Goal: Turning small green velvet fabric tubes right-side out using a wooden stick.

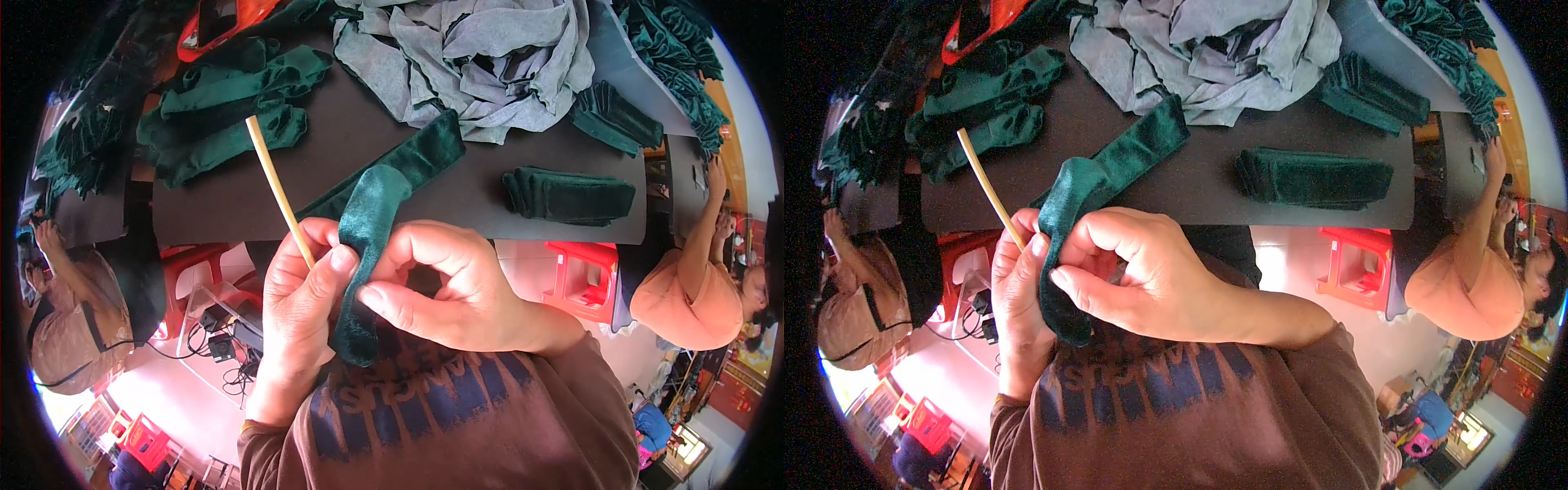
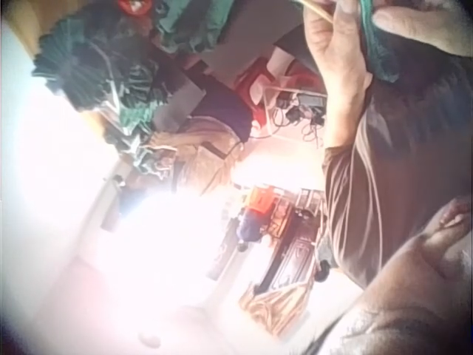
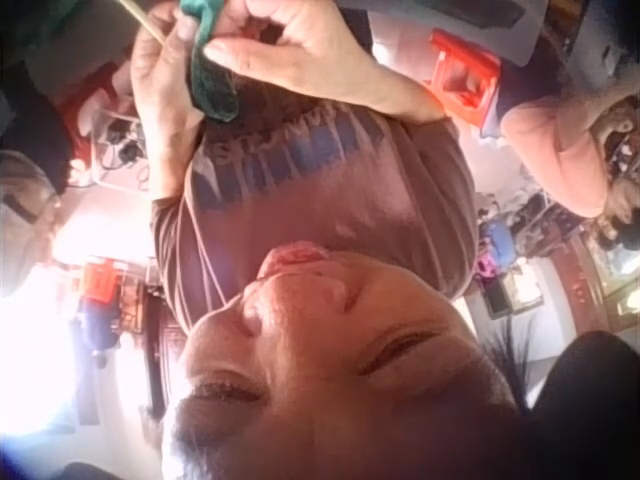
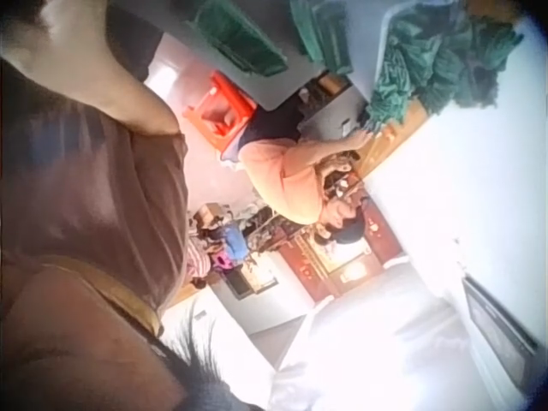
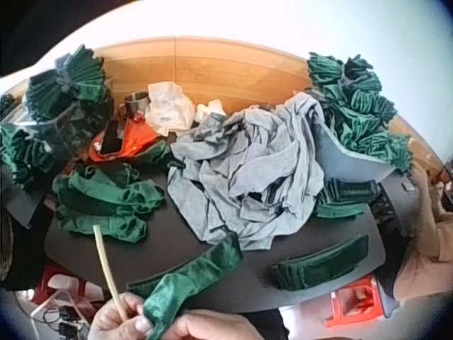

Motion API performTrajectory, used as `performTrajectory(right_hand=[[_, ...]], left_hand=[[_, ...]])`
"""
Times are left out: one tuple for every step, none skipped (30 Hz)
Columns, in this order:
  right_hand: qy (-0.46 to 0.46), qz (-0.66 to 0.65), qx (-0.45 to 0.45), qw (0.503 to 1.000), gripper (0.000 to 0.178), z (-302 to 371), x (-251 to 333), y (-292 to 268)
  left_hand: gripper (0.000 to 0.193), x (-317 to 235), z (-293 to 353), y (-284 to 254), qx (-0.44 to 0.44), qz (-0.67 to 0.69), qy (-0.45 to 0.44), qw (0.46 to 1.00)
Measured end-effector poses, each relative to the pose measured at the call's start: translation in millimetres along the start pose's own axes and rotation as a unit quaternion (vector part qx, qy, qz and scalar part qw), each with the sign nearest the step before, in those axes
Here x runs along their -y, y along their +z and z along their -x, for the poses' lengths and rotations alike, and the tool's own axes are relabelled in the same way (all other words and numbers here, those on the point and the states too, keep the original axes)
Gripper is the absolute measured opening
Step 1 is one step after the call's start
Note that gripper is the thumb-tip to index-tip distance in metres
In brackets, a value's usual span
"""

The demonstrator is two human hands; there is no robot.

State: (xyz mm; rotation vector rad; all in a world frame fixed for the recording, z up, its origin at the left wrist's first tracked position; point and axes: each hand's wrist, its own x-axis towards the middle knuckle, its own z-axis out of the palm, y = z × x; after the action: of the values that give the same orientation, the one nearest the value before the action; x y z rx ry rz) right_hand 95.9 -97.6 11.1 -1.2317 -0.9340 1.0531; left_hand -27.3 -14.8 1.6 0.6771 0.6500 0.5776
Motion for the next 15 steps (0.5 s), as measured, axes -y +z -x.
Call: performTrajectory(right_hand=[[-0.033,0.042,-0.003,0.999,0.010,-1,-1,-1],[-0.033,0.042,-0.002,0.999,0.010,-1,-1,-1],[-0.023,0.031,0.018,0.999,0.008,1,-1,-3],[-0.013,0.020,0.037,0.999,0.009,1,-2,-5],[-0.012,0.020,0.036,0.999,0.009,2,-1,-4],[0.032,-0.063,0.033,0.997,0.009,3,0,-3],[0.076,-0.145,0.029,0.986,0.010,3,2,-2],[0.077,-0.145,0.029,0.986,0.010,3,4,-2],[0.103,-0.169,0.031,0.980,0.010,2,7,-2],[0.128,-0.192,0.034,0.972,0.010,1,9,-2],[0.130,-0.193,0.034,0.972,0.010,1,8,-2],[0.133,-0.221,0.036,0.965,0.010,1,8,-3],[0.136,-0.250,0.037,0.958,0.009,1,8,-3],[0.137,-0.250,0.037,0.958,0.009,1,7,-3],[0.138,-0.252,0.038,0.957,0.009,1,6,-4]], left_hand=[[0.013,0,1,1,-0.001,0.000,0.001,1.000],[0.013,0,2,1,-0.014,-0.002,0.000,1.000],[0.013,1,2,1,-0.027,-0.004,-0.003,1.000],[0.013,0,1,-2,-0.026,-0.004,-0.004,1.000],[0.013,-1,0,-9,0.000,0.004,-0.018,1.000],[0.014,-2,-1,-13,0.025,0.013,-0.032,0.999],[0.014,-1,-3,-14,0.012,0.025,-0.031,0.999],[0.014,-1,-4,-14,0.011,0.026,-0.032,0.999],[0.014,-1,-4,-14,0.017,0.028,-0.027,0.999],[0.014,-2,-4,-13,0.022,0.030,-0.022,0.999],[0.014,-3,-2,-8,-0.004,0.026,-0.014,1.000],[0.014,-2,-3,-9,-0.004,0.026,-0.014,1.000],[0.015,-2,-3,-12,0.005,0.032,-0.016,0.999],[0.015,-2,-3,-14,0.015,0.038,-0.018,0.999],[0.015,-3,-3,-15,0.015,0.039,-0.018,0.999]])
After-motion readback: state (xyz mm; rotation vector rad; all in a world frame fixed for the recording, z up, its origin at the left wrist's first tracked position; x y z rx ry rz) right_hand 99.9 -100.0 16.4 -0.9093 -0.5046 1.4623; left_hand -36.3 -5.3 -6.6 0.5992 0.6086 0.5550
